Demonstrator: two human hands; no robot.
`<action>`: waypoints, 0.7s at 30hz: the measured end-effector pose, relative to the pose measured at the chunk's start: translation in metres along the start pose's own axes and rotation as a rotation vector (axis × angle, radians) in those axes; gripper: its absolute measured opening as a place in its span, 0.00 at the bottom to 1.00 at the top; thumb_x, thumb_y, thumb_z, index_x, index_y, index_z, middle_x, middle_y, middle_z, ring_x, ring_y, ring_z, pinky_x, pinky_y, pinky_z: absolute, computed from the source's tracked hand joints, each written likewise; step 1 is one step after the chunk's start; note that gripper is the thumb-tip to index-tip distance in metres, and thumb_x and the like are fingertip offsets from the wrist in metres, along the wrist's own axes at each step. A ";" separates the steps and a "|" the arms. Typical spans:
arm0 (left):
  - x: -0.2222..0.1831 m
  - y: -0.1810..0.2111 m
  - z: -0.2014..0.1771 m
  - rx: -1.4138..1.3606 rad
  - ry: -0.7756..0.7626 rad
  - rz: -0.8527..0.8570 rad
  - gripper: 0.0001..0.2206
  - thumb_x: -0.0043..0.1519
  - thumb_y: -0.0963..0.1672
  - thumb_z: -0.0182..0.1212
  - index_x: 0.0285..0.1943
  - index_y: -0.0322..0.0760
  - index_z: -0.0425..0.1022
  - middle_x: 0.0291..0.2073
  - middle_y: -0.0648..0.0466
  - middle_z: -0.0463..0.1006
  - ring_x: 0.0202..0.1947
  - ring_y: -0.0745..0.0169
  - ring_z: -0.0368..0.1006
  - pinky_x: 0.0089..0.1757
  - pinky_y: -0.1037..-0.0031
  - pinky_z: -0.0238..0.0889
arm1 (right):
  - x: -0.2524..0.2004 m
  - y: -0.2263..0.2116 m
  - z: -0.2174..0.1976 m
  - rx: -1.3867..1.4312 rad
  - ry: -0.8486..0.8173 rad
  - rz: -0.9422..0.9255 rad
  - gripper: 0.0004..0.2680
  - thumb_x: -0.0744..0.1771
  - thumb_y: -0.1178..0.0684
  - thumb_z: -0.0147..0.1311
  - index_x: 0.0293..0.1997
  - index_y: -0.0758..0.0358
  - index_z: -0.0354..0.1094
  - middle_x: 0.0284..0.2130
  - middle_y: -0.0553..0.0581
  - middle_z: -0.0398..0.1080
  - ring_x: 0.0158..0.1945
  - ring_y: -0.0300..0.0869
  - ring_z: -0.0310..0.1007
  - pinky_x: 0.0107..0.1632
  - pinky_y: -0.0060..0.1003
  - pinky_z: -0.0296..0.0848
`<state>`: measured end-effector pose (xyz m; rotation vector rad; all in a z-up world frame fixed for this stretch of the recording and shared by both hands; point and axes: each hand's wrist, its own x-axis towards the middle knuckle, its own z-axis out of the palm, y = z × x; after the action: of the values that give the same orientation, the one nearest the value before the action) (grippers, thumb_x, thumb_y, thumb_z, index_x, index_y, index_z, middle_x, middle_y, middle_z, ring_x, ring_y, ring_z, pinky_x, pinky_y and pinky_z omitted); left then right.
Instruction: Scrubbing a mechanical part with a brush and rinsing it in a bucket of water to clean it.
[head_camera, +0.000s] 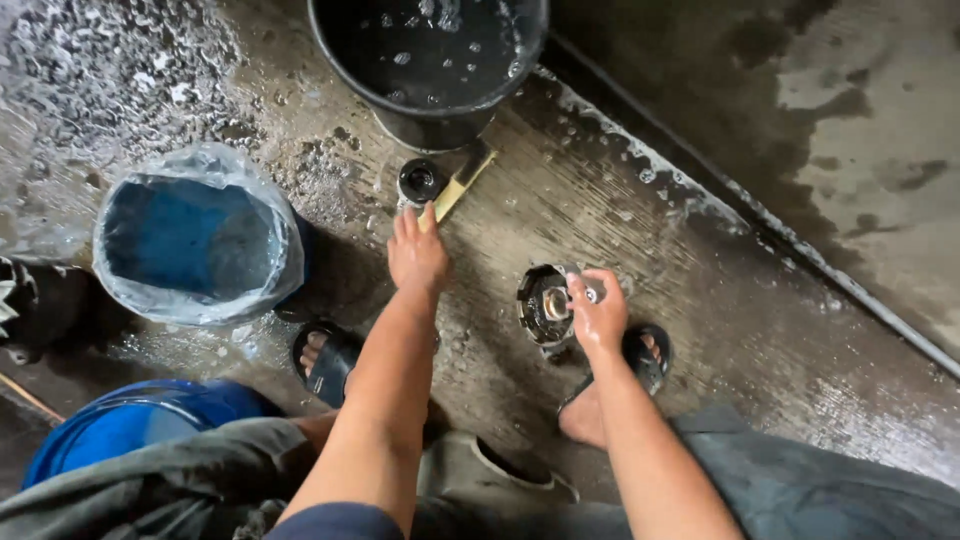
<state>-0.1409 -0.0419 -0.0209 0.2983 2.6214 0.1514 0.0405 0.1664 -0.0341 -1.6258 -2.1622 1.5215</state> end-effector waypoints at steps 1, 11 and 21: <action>0.010 0.002 -0.004 -0.004 -0.016 -0.007 0.26 0.72 0.43 0.34 0.82 0.53 0.48 0.75 0.45 0.53 0.74 0.47 0.47 0.60 0.59 0.58 | -0.007 -0.008 0.003 -0.014 -0.005 0.009 0.13 0.67 0.44 0.61 0.55 0.52 0.68 0.38 0.59 0.78 0.35 0.40 0.80 0.42 0.37 0.76; 0.116 -0.003 0.050 0.139 0.155 0.123 0.25 0.69 0.42 0.36 0.78 0.43 0.55 0.58 0.42 0.74 0.54 0.37 0.71 0.49 0.52 0.58 | -0.025 -0.013 0.044 -0.178 0.239 -0.076 0.17 0.61 0.40 0.70 0.49 0.48 0.70 0.51 0.57 0.74 0.58 0.55 0.71 0.60 0.50 0.68; 0.060 -0.031 0.041 -0.226 0.032 0.236 0.30 0.69 0.38 0.41 0.82 0.47 0.43 0.72 0.33 0.54 0.50 0.26 0.76 0.49 0.48 0.72 | -0.013 0.015 0.063 -0.257 0.280 -0.079 0.17 0.60 0.31 0.67 0.47 0.39 0.72 0.41 0.57 0.77 0.50 0.56 0.76 0.53 0.46 0.72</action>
<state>-0.1776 -0.0555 -0.0895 0.5273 2.5624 0.5312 0.0226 0.1147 -0.0707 -1.6789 -2.3019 0.9590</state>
